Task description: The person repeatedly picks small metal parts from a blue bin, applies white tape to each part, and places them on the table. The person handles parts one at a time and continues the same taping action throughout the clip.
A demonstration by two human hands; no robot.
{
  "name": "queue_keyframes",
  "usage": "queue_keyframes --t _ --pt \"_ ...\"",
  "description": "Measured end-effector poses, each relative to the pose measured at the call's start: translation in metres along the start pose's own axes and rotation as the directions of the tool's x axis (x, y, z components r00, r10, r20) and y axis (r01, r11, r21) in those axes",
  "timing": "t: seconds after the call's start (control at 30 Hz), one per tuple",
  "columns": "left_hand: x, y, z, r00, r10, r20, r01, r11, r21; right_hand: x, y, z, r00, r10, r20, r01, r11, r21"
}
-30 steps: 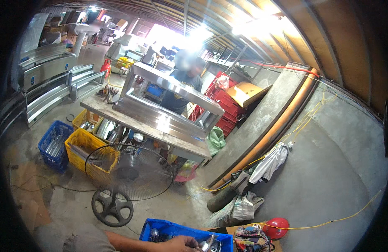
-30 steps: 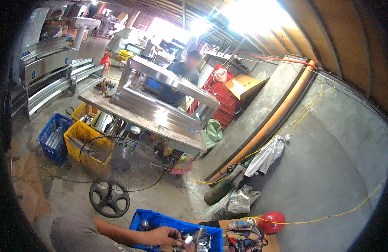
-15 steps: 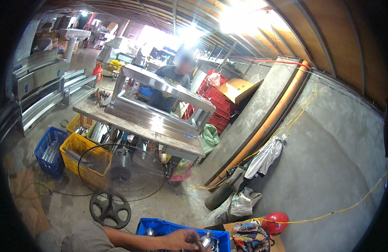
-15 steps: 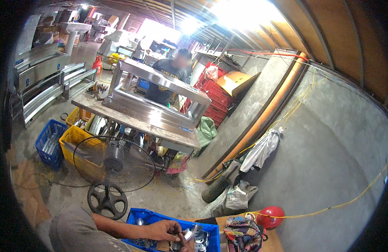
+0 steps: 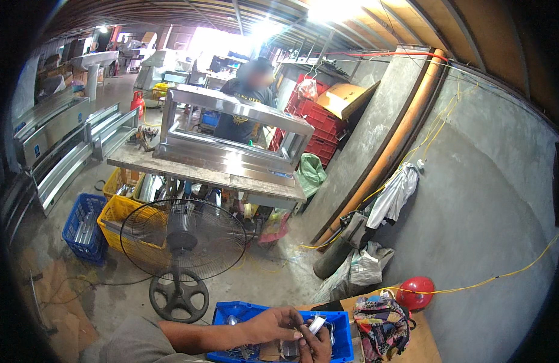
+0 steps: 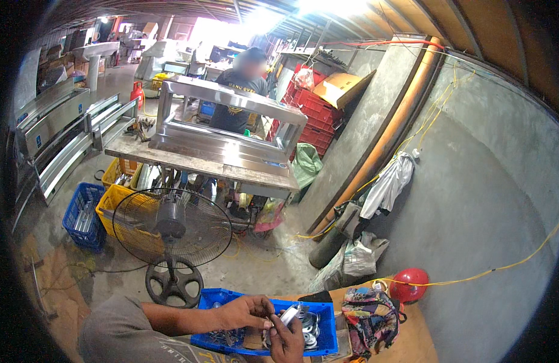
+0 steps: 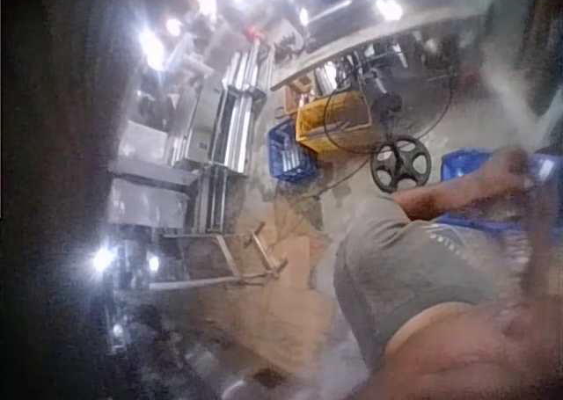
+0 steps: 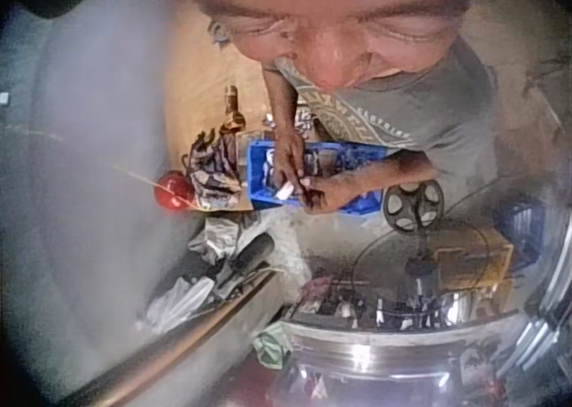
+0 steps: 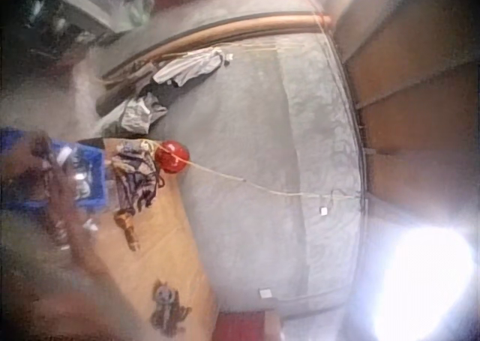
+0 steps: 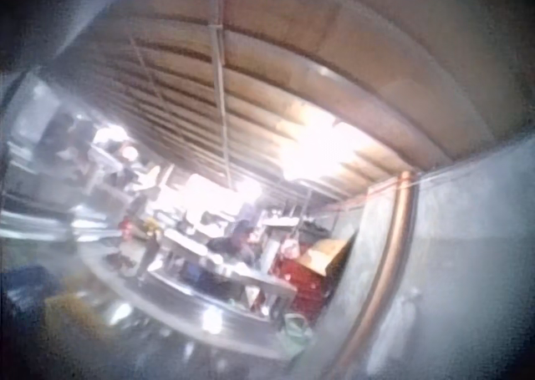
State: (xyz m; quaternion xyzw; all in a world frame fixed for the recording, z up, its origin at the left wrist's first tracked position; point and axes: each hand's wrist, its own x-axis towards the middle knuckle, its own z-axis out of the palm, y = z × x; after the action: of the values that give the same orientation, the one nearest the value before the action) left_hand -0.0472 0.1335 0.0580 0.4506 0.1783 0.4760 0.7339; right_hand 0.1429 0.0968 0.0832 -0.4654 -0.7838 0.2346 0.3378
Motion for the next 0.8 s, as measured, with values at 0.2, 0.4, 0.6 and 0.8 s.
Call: queue_keyframes --t 0.2,0.4,0.6,0.8 --pt "0.001 0.015 -0.003 0.988 -0.020 -0.156 0.014 0.999 -0.040 0.021 -0.017 -0.010 0.995 -0.035 -0.089 0.022 0.990 -0.137" --pt "0.001 0.004 -0.001 0.963 0.095 -0.251 -0.100 0.995 -0.006 0.032 -0.018 -0.007 0.986 -0.063 -0.156 0.043 0.991 -0.127" --pt "0.005 -0.003 -0.001 0.955 0.179 -0.237 -0.215 0.967 -0.136 0.038 -0.025 -0.007 0.983 -0.012 -0.185 -0.002 0.997 -0.075" --pt "0.006 -0.012 -0.008 0.942 0.194 -0.275 -0.227 0.970 -0.091 0.042 -0.023 -0.006 0.987 0.037 -0.159 -0.047 0.997 -0.063"
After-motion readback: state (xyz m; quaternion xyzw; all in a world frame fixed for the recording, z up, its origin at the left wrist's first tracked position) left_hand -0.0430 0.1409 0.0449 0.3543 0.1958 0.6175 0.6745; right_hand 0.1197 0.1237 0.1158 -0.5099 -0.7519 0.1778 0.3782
